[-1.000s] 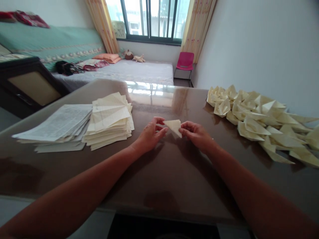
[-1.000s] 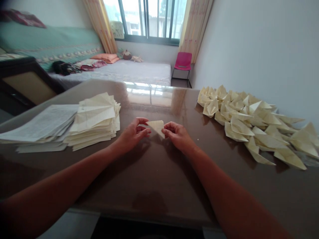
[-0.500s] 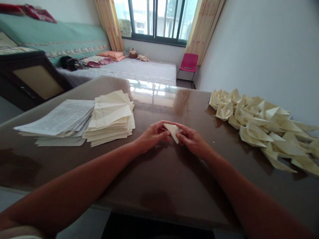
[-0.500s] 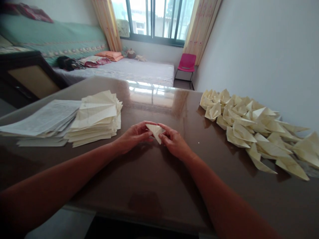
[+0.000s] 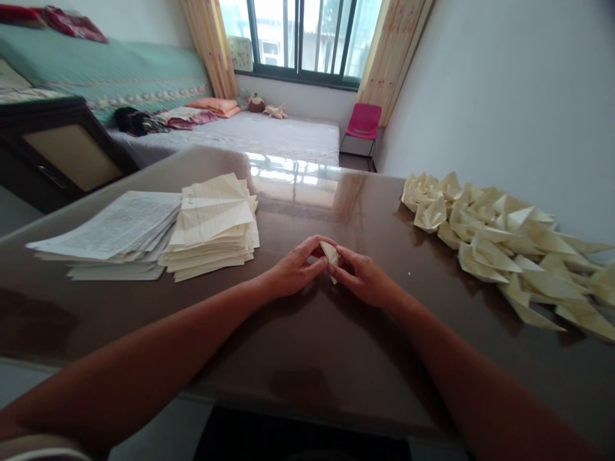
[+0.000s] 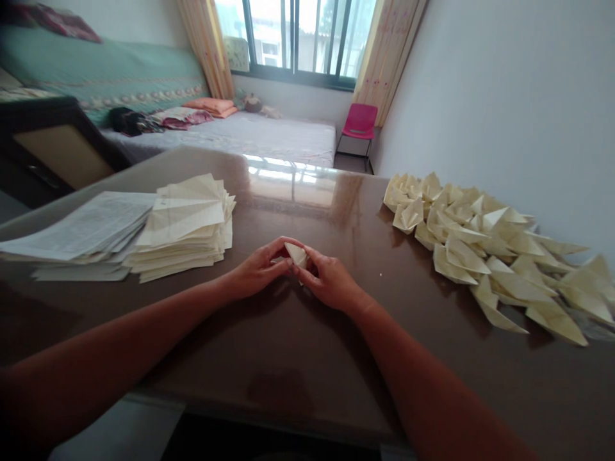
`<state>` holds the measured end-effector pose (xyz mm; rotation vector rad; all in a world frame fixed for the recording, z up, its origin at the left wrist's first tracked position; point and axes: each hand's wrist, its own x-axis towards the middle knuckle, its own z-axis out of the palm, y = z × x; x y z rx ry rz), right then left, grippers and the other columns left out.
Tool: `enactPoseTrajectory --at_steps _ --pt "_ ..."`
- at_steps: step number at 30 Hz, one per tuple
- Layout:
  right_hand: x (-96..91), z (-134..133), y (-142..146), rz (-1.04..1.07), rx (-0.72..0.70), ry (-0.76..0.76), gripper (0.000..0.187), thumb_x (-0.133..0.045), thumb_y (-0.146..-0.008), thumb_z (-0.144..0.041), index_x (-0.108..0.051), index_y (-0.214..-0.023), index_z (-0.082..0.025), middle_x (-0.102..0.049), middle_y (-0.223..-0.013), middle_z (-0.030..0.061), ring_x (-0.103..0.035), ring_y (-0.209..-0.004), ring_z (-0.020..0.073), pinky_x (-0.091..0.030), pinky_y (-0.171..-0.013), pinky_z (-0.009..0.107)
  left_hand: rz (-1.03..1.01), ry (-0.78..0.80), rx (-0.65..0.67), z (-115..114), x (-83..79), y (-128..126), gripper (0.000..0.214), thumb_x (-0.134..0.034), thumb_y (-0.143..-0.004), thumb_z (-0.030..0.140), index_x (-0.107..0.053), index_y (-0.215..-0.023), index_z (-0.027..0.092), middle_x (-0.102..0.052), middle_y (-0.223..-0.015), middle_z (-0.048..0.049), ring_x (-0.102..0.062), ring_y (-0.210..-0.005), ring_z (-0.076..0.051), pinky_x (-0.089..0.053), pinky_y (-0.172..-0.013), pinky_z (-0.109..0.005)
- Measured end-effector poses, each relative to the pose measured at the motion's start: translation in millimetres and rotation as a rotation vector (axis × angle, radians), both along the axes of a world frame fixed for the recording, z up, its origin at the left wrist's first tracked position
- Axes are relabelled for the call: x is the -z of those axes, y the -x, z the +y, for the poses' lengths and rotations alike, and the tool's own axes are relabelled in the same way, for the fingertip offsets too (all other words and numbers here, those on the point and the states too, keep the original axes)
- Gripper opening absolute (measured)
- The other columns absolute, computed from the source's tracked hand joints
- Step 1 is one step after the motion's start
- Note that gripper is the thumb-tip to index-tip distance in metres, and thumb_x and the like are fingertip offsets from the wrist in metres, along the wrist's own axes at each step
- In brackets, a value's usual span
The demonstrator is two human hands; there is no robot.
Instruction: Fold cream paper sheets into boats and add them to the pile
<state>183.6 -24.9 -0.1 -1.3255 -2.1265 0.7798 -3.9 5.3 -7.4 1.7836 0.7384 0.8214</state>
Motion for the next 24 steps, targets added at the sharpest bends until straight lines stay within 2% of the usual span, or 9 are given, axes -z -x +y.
enactPoseTrajectory --at_steps 5,8,11,13,16,19,24 --pt "3.5 1 1 -0.037 0.001 -0.039 0.04 -0.05 -0.091 -0.04 -0.054 -0.123 -0.017 -0.063 -0.083 0.0028 -0.056 -0.07 0.0141 -0.041 -0.066 0.025 0.137 -0.245 -0.117 -8 -1.8 -2 0.03 -0.051 -0.08 0.015 -0.055 -0.11 0.019 -0.052 -0.108 -0.0048 -0.058 -0.091 -0.013 -0.053 -0.074 -0.024" --pt "4.6 3 0 -0.067 -0.005 -0.117 0.037 -0.05 -0.091 -0.04 -0.058 -0.118 -0.017 -0.059 -0.099 0.0078 -0.057 -0.084 0.0169 -0.044 -0.076 0.028 0.181 -0.307 -0.111 -9 -1.8 -1 0.031 -0.049 -0.081 0.016 -0.055 -0.111 0.021 -0.052 -0.11 -0.0044 -0.059 -0.091 -0.013 -0.053 -0.078 -0.025" --pt "3.4 3 -2 -0.1 -0.043 -0.125 0.034 -0.041 -0.095 -0.037 -0.061 -0.114 -0.018 -0.057 -0.099 0.0085 -0.057 -0.089 0.0177 -0.044 -0.082 0.03 0.21 -0.334 -0.111 -9 -2.3 0 0.032 -0.048 -0.082 0.015 -0.054 -0.112 0.021 -0.054 -0.108 -0.0037 -0.06 -0.088 -0.012 -0.053 -0.081 -0.026" --pt "2.2 0 -2 -0.129 -0.018 -0.155 0.034 -0.041 -0.095 -0.033 -0.058 -0.12 -0.019 -0.056 -0.101 0.0084 -0.058 -0.086 0.017 -0.045 -0.081 0.03 0.234 -0.357 -0.116 -9 -3.7 0 0.032 -0.048 -0.081 0.015 -0.054 -0.112 0.021 -0.054 -0.107 -0.0036 -0.06 -0.089 -0.013 -0.053 -0.082 -0.027" --pt "1.0 -4 0 -0.169 0.023 -0.198 0.045 -0.05 -0.089 -0.031 -0.047 -0.133 -0.022 -0.055 -0.104 0.0075 -0.057 -0.075 0.0148 -0.047 -0.076 0.03 0.259 -0.398 -0.104 -12 -7.1 -1 0.035 -0.049 -0.081 0.015 -0.054 -0.115 0.022 -0.054 -0.109 -0.0041 -0.06 -0.092 -0.014 -0.053 -0.084 -0.029" --pt "1.2 -5 0 -0.173 -0.003 -0.187 0.045 -0.055 -0.085 -0.03 -0.051 -0.129 -0.021 -0.055 -0.097 0.0056 -0.056 -0.072 0.0143 -0.047 -0.072 0.029 0.273 -0.424 -0.081 -15 -9.3 -1 0.04 -0.049 -0.081 0.014 -0.053 -0.119 0.024 -0.053 -0.11 -0.0038 -0.059 -0.094 -0.014 -0.053 -0.084 -0.028" --pt "0.0 1 -8 -0.103 -0.113 -0.128 0.039 -0.052 -0.09 -0.033 -0.053 -0.125 -0.018 -0.055 -0.098 0.0067 -0.057 -0.074 0.0139 -0.047 -0.073 0.028 0.287 -0.424 -0.068 -15 -8.4 0 0.039 -0.051 -0.083 0.018 -0.054 -0.121 0.026 -0.054 -0.11 -0.0034 -0.059 -0.091 -0.013 -0.053 -0.081 -0.026"
